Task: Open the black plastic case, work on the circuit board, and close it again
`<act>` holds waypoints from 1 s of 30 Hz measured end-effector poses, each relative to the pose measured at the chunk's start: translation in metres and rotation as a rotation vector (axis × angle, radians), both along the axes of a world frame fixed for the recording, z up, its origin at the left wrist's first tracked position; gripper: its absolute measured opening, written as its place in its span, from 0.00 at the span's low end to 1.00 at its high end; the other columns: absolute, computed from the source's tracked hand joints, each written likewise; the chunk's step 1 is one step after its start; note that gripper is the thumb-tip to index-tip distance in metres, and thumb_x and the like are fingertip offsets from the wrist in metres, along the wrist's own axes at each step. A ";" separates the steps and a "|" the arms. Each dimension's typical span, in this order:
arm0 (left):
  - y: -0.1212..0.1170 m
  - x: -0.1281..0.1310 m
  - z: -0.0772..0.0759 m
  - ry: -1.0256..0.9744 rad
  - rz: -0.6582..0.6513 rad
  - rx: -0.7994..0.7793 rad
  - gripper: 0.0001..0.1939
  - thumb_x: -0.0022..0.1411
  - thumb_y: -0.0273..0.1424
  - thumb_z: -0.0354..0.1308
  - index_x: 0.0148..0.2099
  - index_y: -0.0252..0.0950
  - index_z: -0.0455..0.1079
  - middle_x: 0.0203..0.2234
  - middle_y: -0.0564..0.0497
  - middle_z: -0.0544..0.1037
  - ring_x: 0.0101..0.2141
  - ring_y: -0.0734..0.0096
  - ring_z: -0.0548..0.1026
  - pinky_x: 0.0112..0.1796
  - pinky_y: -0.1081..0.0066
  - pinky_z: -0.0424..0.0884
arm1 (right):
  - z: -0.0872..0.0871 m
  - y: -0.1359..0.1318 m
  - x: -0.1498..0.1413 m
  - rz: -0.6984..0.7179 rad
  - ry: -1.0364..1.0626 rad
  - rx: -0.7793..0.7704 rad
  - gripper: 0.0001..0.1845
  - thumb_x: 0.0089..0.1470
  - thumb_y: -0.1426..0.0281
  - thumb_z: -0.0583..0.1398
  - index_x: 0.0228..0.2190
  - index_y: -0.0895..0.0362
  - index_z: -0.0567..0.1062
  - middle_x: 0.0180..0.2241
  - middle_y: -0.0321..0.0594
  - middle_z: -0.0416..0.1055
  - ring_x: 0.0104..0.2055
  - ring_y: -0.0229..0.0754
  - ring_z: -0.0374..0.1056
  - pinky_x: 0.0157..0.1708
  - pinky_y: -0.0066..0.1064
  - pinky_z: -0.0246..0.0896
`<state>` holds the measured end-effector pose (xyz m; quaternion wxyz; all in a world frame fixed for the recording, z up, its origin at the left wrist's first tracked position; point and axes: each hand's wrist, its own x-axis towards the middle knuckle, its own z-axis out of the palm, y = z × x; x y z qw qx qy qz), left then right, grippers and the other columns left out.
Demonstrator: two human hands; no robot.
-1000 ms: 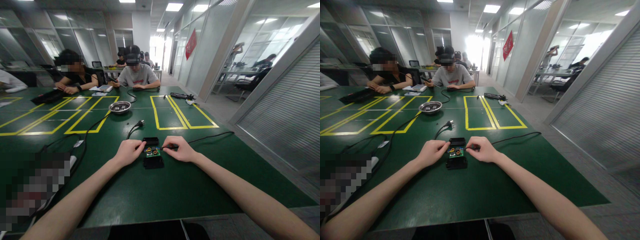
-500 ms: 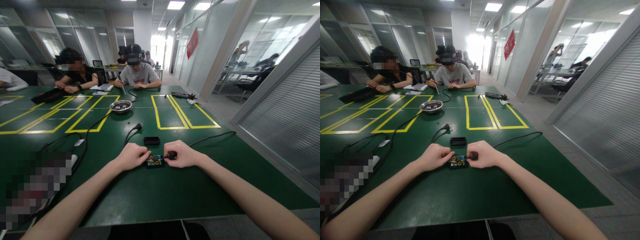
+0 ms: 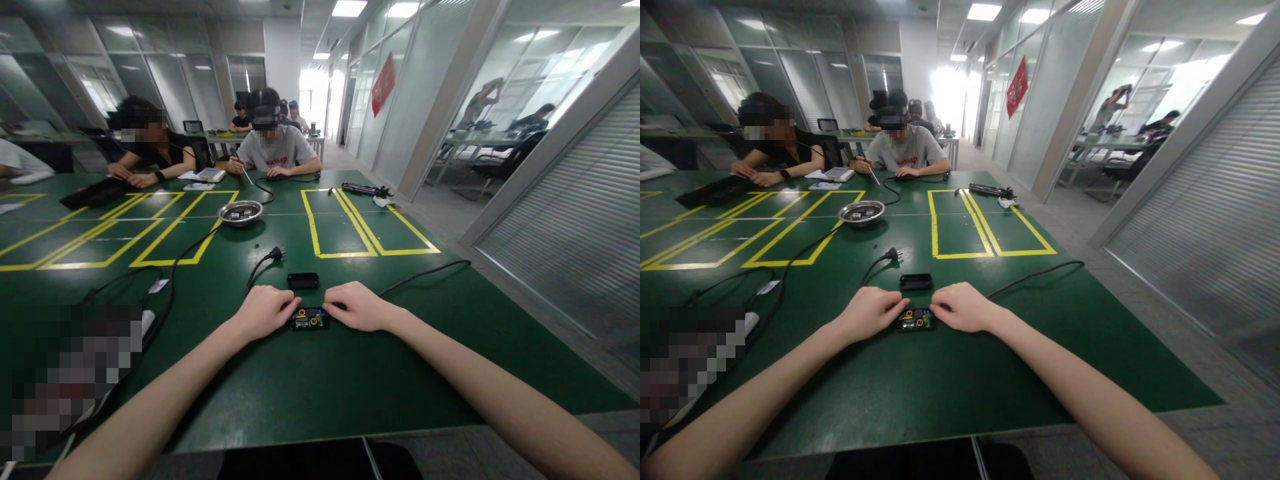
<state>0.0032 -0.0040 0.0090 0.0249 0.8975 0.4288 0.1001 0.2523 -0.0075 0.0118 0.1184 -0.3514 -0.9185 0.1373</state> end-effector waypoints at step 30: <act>0.014 -0.012 -0.003 -0.182 0.145 0.030 0.18 0.75 0.42 0.48 0.52 0.38 0.73 0.37 0.47 0.81 0.39 0.59 0.79 0.40 0.65 0.72 | -0.004 0.009 -0.021 -0.325 -0.219 0.241 0.16 0.68 0.66 0.56 0.33 0.58 0.81 0.26 0.46 0.80 0.29 0.44 0.74 0.37 0.33 0.56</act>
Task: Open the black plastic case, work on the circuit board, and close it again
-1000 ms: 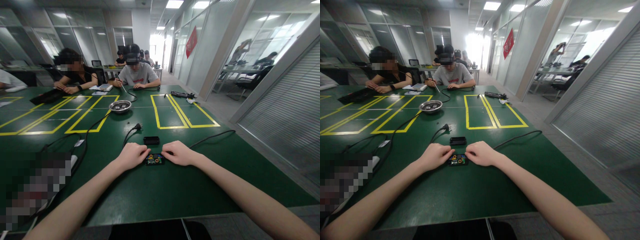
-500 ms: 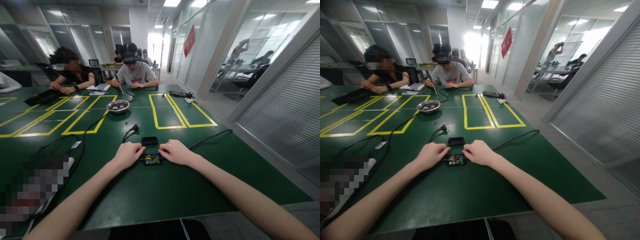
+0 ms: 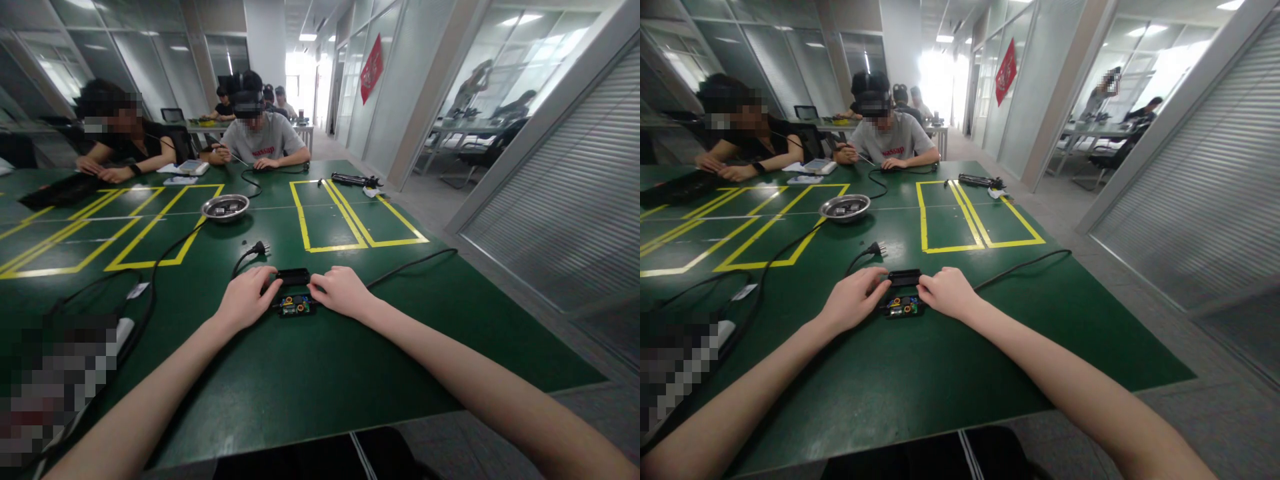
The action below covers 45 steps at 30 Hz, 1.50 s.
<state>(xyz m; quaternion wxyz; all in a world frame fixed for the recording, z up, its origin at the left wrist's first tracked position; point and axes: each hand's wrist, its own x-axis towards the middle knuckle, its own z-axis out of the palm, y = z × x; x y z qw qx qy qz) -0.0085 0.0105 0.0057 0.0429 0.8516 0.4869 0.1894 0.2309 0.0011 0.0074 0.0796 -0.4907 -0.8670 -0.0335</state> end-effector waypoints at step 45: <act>-0.014 0.002 -0.005 -0.195 -0.327 -0.109 0.17 0.59 0.41 0.69 0.38 0.39 0.66 0.34 0.53 0.76 0.33 0.66 0.75 0.36 0.69 0.69 | -0.014 -0.009 0.011 0.532 0.721 -0.160 0.11 0.53 0.73 0.66 0.39 0.55 0.74 0.47 0.46 0.77 0.47 0.45 0.75 0.50 0.36 0.70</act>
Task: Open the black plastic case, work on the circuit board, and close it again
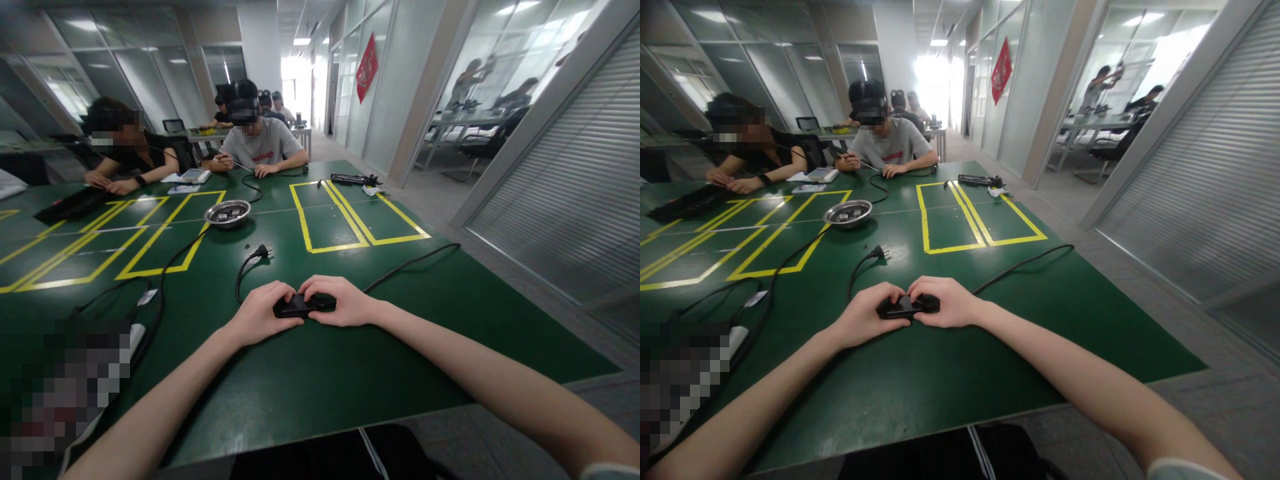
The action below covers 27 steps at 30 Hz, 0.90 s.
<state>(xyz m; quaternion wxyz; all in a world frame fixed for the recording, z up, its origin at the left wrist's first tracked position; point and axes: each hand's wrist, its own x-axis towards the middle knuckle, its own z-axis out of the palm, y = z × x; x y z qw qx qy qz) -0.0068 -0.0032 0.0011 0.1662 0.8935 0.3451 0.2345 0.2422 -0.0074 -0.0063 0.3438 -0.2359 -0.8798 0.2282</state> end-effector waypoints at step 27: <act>0.003 -0.004 0.003 0.117 -0.095 0.201 0.13 0.71 0.39 0.59 0.50 0.36 0.73 0.38 0.46 0.80 0.38 0.61 0.78 0.41 0.64 0.73 | 0.000 0.008 0.002 -0.063 -0.334 0.259 0.16 0.64 0.67 0.61 0.51 0.60 0.75 0.42 0.48 0.79 0.43 0.47 0.73 0.43 0.37 0.67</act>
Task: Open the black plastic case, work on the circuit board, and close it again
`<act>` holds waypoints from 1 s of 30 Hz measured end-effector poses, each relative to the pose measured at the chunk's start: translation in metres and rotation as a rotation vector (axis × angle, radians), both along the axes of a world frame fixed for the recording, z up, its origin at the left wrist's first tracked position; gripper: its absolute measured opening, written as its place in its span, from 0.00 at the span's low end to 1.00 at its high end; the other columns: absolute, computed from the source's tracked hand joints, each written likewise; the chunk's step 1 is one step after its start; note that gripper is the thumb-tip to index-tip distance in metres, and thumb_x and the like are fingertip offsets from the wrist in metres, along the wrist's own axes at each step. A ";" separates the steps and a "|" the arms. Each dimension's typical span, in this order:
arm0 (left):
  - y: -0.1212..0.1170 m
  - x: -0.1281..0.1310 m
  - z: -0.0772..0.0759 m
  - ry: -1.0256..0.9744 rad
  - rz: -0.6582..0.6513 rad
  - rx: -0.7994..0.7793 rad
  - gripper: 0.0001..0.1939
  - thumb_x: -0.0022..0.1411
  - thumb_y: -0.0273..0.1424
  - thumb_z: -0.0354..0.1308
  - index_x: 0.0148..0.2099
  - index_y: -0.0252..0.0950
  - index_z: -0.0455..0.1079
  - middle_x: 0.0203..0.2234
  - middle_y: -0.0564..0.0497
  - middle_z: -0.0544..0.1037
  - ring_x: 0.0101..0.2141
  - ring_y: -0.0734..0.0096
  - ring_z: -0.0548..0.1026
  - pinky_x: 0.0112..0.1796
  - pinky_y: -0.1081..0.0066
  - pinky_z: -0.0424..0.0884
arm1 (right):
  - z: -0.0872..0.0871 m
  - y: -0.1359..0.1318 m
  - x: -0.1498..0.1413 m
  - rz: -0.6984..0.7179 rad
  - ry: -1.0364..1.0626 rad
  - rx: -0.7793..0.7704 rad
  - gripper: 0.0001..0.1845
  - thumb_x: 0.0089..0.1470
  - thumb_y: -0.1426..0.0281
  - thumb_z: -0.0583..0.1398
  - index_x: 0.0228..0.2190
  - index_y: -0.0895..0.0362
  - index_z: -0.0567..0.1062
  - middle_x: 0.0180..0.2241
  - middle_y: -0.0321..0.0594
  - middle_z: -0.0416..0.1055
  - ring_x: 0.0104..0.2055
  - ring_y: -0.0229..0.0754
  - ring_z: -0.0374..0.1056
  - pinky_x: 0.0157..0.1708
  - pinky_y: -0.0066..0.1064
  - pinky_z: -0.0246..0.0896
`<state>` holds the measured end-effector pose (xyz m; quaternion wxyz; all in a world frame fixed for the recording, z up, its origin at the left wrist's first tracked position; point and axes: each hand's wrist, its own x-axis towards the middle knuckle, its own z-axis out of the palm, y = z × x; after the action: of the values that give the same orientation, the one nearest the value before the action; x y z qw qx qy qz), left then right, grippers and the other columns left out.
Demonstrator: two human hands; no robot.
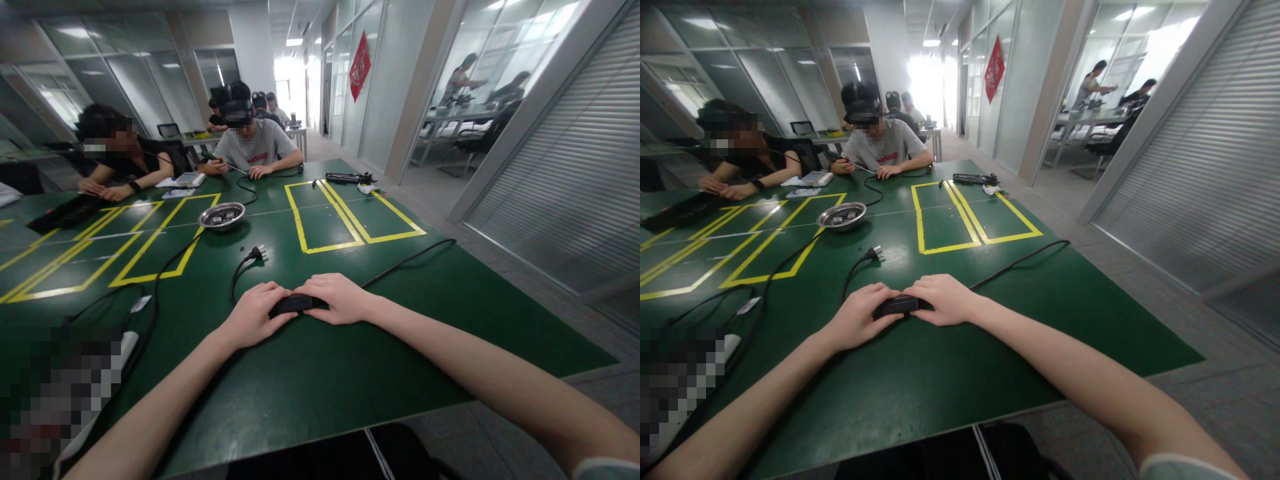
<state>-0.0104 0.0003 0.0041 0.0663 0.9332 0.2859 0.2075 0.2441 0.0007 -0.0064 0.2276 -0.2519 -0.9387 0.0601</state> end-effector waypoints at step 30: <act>0.002 0.005 0.002 -0.050 -0.020 0.146 0.07 0.70 0.35 0.58 0.43 0.36 0.70 0.34 0.48 0.80 0.36 0.61 0.78 0.44 0.61 0.72 | -0.005 0.003 -0.002 -0.107 -0.019 0.149 0.14 0.63 0.63 0.63 0.46 0.58 0.77 0.34 0.43 0.79 0.35 0.44 0.74 0.34 0.31 0.61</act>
<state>-0.0054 0.0023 0.0063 0.0073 0.9328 0.2591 0.2505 0.2422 0.0032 -0.0118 0.2396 -0.2847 -0.9279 -0.0245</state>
